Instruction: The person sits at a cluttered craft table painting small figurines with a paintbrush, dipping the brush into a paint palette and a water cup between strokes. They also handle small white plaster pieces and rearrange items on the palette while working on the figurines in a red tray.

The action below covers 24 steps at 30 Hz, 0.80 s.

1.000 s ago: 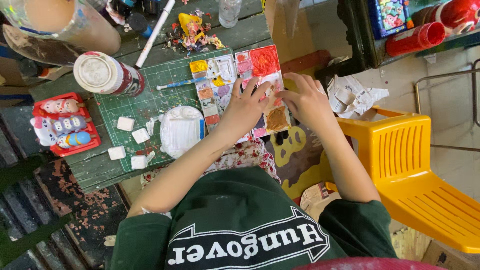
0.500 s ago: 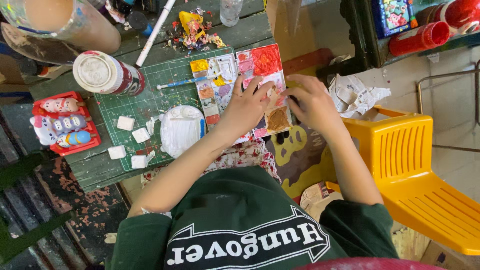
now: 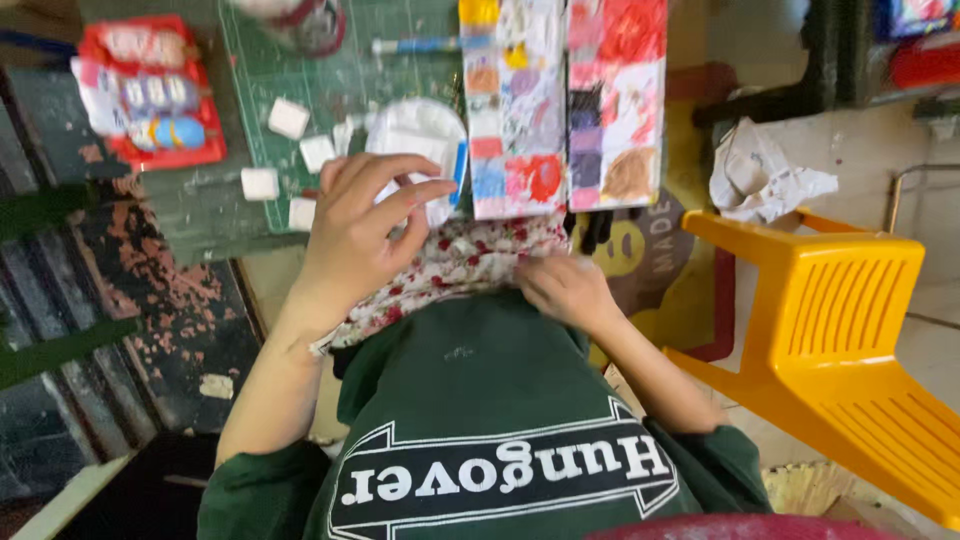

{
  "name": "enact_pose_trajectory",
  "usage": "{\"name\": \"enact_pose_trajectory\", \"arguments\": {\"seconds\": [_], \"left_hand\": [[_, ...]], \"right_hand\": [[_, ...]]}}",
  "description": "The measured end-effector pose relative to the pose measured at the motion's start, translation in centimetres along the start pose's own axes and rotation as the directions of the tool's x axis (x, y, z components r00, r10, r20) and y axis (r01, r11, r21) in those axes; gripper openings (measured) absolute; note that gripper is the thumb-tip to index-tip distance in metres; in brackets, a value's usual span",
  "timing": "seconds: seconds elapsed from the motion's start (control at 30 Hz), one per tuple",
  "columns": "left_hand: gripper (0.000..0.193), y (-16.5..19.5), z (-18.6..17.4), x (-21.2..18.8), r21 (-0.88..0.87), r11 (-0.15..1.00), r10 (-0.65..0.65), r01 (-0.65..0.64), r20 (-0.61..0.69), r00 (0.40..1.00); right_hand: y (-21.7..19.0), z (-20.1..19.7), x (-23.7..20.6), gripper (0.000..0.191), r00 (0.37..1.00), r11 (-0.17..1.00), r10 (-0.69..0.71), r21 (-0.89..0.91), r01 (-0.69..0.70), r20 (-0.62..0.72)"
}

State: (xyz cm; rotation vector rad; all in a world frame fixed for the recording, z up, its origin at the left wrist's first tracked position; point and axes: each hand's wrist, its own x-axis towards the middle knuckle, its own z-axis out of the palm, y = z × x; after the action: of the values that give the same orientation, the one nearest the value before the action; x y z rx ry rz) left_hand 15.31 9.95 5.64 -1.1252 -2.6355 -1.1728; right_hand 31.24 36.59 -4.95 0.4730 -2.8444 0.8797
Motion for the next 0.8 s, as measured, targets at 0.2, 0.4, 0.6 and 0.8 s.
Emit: {"name": "enact_pose_trajectory", "arguments": {"seconds": [0.2, 0.4, 0.6, 0.8], "left_hand": [[0.033, 0.1, 5.7, -8.5, -0.045, 0.999, 0.034, -0.03, 0.09, 0.995], [0.041, -2.2, 10.7, -10.3, 0.167, 0.985, 0.027, -0.053, 0.159, 0.987], [0.026, -4.8, 10.5, -11.7, 0.455, 0.89, -0.104, -0.024, 0.254, 0.962], [0.036, -6.4, 8.8, -13.0, 0.647, 0.763, -0.228, 0.001, 0.268, 0.936]], "right_hand": [[-0.2, 4.0, -1.1, 0.026, 0.99, 0.973, 0.128, -0.184, -0.138, -0.067], [0.0, 5.0, -2.1, 0.017, 0.969, 0.933, 0.227, -0.264, -0.246, -0.103], [0.2, 7.2, -3.4, 0.025, 0.964, 0.771, 0.262, -0.589, -0.242, -0.052], [-1.0, 7.5, -5.3, 0.042, 0.965, 0.608, 0.253, -0.787, -0.104, 0.068]]}}
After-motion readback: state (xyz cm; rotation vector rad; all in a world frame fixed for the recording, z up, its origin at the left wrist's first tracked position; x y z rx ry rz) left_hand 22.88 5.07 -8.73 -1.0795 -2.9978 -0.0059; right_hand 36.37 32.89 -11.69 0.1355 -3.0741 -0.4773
